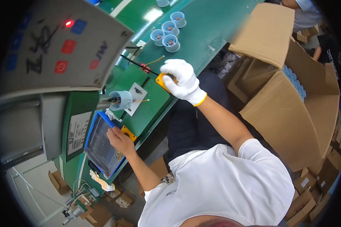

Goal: Placing small components into a fixture and operating a machine on an assembly line.

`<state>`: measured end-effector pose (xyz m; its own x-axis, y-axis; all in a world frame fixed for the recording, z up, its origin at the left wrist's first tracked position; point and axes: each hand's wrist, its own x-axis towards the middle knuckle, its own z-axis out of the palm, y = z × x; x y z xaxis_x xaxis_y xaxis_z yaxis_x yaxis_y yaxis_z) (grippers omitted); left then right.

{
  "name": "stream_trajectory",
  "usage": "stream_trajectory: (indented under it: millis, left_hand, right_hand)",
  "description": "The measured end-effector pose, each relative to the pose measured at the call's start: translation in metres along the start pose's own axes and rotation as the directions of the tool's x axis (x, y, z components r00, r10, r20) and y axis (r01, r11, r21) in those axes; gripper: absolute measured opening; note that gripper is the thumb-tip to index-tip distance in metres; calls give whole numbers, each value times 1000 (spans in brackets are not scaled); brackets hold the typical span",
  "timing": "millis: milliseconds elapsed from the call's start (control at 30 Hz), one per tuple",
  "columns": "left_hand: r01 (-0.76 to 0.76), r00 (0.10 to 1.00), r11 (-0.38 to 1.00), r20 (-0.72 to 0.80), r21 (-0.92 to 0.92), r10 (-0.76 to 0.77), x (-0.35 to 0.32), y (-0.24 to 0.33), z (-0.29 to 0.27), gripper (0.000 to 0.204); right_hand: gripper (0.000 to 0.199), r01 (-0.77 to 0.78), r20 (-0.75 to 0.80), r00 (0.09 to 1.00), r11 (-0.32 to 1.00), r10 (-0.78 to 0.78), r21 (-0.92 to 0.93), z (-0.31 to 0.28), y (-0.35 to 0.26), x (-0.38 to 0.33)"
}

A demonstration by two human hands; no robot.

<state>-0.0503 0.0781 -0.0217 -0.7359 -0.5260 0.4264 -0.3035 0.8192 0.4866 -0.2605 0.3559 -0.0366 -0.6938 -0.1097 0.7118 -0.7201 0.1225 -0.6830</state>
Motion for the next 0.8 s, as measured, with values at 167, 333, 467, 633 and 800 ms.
stream_trajectory:
  millis: [167, 333, 467, 633, 800]
  left_hand:
    - [42, 998, 994, -44, -105, -47, 1, 3, 4, 24]
    - [87, 994, 981, -56, -176, -99, 1, 30, 0, 17]
    - [26, 995, 961, -83, -277, -51, 1, 23, 4, 12]
    - [122, 984, 923, -79, -365, -161, 3, 34, -7, 10]
    - [-19, 998, 958, -55, -287, 3, 29, 39, -32, 14]
  right_hand:
    - [23, -9, 25, 1000, 1000, 8, 17, 2, -3, -1]
    - [22, -37, 53, 998, 999, 36, 25, 1, -2, 0]
    - [21, -28, -2, 1000, 999, 28, 29, 0, 5, -6]
    - [21, 25, -13, 1000, 999, -24, 34, 7, 4, -7]
    - [21, 13, 7, 1000, 1000, -13, 20, 5, 4, -7]
